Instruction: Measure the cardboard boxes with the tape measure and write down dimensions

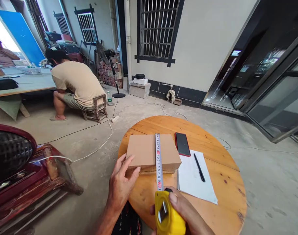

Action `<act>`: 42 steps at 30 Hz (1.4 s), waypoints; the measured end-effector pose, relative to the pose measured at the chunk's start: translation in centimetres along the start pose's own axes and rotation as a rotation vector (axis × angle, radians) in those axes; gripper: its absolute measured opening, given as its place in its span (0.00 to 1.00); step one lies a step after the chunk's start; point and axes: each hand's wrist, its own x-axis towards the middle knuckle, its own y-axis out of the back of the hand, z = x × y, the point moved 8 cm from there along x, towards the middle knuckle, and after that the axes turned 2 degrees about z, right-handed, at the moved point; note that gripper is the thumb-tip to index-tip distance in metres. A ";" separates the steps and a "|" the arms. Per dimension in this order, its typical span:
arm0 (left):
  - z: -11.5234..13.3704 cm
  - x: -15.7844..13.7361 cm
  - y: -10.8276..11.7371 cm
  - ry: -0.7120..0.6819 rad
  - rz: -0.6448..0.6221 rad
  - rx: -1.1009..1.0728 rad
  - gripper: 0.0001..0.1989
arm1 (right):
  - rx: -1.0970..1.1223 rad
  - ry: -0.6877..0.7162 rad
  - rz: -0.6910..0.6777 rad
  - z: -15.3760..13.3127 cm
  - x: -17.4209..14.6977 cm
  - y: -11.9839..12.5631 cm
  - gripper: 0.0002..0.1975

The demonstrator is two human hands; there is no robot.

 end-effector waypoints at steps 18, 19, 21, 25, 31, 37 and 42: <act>0.6 0.5 -0.6 0.016 0.010 -0.020 0.18 | 0.042 -0.087 0.075 0.4 0.3 0.6 0.33; 0.6 0.5 -0.6 0.019 0.007 -0.022 0.18 | 0.045 -0.085 0.085 0.4 0.3 0.6 0.35; 0.6 0.5 -0.6 0.030 0.002 -0.032 0.18 | 0.057 -0.083 0.075 0.2 0.4 0.5 0.33; 0.5 0.4 -0.7 0.043 -0.002 -0.054 0.18 | 0.013 -0.100 0.002 -0.3 0.5 -0.3 0.26; 0.3 0.5 -0.8 0.054 -0.003 -0.040 0.18 | 0.026 -0.148 0.017 0.0 0.0 -0.3 0.28; 0.3 0.5 -0.9 0.060 0.004 -0.049 0.18 | 0.030 -0.183 0.007 0.5 -0.2 -0.3 0.27; 0.3 0.6 -0.9 0.062 -0.014 -0.055 0.19 | -0.085 -0.053 -0.061 -0.2 0.2 0.0 0.28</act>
